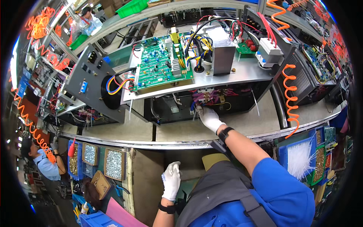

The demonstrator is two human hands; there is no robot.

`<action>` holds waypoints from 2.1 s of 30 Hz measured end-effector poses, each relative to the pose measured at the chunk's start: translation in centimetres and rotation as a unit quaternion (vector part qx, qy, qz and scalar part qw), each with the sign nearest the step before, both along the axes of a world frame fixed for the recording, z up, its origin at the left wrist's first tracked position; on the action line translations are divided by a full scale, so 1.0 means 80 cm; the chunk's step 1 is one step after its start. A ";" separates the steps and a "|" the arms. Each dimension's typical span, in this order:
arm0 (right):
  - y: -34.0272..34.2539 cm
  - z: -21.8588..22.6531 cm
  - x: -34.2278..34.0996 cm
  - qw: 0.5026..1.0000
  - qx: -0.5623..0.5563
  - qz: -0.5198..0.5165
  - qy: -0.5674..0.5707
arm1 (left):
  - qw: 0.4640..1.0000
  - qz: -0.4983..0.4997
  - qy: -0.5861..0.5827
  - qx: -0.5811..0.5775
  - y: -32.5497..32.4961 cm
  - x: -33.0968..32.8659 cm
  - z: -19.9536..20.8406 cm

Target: The worker is assembling an electronic power inverter unit, connecting internal wiring, installing circuit boards, and mounting the front panel.

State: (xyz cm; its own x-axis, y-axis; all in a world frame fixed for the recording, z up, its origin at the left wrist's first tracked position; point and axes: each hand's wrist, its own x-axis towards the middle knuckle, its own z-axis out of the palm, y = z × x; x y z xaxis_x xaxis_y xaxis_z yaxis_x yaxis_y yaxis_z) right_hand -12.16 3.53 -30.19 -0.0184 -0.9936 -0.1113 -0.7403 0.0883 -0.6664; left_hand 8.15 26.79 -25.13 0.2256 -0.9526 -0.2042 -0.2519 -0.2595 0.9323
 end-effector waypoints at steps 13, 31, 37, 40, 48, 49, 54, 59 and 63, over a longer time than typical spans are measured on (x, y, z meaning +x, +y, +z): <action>0.211 0.069 0.010 0.913 0.014 0.407 -0.009 | 0.929 -0.287 -0.229 0.043 -0.022 -0.036 -0.023; 0.048 0.289 -0.076 0.878 0.259 0.335 -0.223 | 0.858 -0.478 -0.151 0.111 -0.220 -0.073 0.203; 0.038 0.330 -0.132 0.925 0.068 0.328 -0.182 | 0.872 -0.416 -0.257 -0.029 -0.265 0.045 0.289; 0.062 0.368 -0.120 0.940 0.135 0.208 -0.233 | 0.919 -0.333 -0.181 -0.105 -0.292 0.023 0.361; 0.080 0.423 -0.021 0.946 0.146 0.127 -0.259 | 0.732 -0.666 -0.133 -0.053 -0.314 0.017 0.362; 0.086 0.421 -0.022 0.947 0.150 0.123 -0.257 | 0.731 -0.668 -0.127 -0.051 -0.316 0.023 0.357; 0.055 0.422 -0.089 0.951 -0.202 -0.139 -0.189 | 0.772 -0.626 -0.107 0.006 -0.327 0.031 0.363; -0.037 0.402 -0.115 0.946 -0.118 -0.106 -0.282 | 0.818 -0.571 -0.069 -0.013 -0.326 0.013 0.364; -0.043 0.434 -0.103 0.974 -0.163 0.155 0.019 | 0.843 -0.530 -0.092 -0.006 -0.329 -0.004 0.369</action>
